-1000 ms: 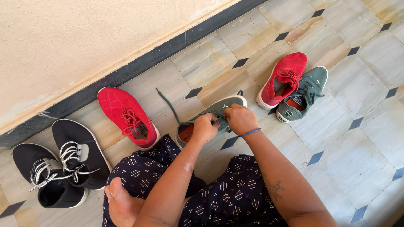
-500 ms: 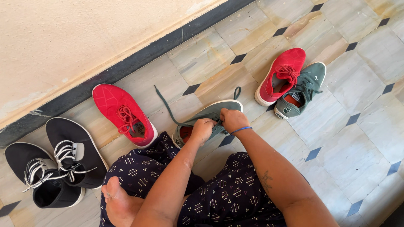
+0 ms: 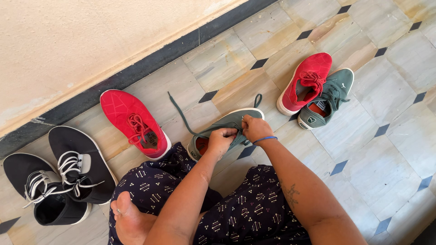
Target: The person sits on the floor and laces a green sneaker by hand. They thread the laces through the eyelets, pull them tight, and tie a knot.
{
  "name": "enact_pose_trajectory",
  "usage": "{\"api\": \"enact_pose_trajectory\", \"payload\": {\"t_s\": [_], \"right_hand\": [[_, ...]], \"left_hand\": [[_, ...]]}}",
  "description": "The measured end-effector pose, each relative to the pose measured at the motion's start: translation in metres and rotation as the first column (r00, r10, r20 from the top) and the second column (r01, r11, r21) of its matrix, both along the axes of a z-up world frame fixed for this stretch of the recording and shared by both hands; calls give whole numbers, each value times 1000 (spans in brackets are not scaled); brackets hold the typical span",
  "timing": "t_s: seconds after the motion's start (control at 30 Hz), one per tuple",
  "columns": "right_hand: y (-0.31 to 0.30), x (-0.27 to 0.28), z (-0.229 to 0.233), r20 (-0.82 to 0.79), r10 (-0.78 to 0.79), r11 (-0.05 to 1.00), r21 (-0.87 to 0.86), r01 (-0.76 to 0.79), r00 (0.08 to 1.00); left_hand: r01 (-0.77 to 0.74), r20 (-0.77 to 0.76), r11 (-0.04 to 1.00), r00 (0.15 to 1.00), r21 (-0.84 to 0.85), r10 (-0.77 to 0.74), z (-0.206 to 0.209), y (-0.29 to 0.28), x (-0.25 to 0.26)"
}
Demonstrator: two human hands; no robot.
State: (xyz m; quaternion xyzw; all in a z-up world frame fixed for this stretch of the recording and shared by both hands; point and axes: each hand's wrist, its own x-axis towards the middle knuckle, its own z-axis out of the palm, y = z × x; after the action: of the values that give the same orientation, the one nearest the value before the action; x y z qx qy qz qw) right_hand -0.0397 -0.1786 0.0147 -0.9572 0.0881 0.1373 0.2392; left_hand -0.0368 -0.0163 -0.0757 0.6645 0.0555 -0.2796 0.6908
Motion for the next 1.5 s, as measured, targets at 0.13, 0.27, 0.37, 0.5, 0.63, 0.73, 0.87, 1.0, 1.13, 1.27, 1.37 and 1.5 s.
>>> {"api": "enact_pose_trajectory", "payload": {"t_s": [0.13, 0.27, 0.37, 0.5, 0.63, 0.73, 0.87, 1.0, 1.13, 1.27, 1.37, 1.5], "right_hand": [[-2, 0, 2, -15, -1, 1000, 20, 1, 1000], [-2, 1, 1, -24, 10, 999, 49, -9, 1000], [-2, 3, 0, -65, 15, 998, 64, -10, 998], [-5, 2, -1, -101, 41, 993, 112, -29, 994], [-8, 1, 1, -123, 60, 991, 130, -43, 991], [-10, 2, 1, -147, 64, 992, 120, -46, 987], [-12, 3, -2, -73, -6, 995, 96, 13, 997], [-17, 4, -5, -72, -4, 1000, 16, 5, 997], [-22, 2, -8, -110, 6, 1000, 10, -5, 994], [-27, 1, -15, -91, 36, 999, 1, -36, 995], [-28, 2, -18, -86, 53, 998, -12, -54, 995], [-29, 3, -18, -112, 78, 995, -47, -84, 991]], "left_hand": [[61, 34, 989, 997, 133, -66, 2, -2, 1], [120, 105, 952, 982, 280, -155, 6, -1, -1], [172, 133, 933, 966, 316, -223, 4, -1, 1], [222, 256, 865, 896, 450, -363, 0, -3, 0], [228, 229, 833, 895, 504, -383, 6, -5, -3], [176, 194, 841, 930, 511, -313, 16, -6, -10], [60, 311, 815, 906, 576, -286, 26, -11, -18], [44, 253, 799, 937, 599, -241, 38, -18, -19], [85, 213, 768, 936, 635, -279, 56, -13, -6], [121, 192, 716, 920, 687, -340, 70, 3, 15], [117, 195, 834, 946, 539, -259, 72, 15, 30], [141, -25, 990, 990, -19, -142, 79, 28, 49]]}}
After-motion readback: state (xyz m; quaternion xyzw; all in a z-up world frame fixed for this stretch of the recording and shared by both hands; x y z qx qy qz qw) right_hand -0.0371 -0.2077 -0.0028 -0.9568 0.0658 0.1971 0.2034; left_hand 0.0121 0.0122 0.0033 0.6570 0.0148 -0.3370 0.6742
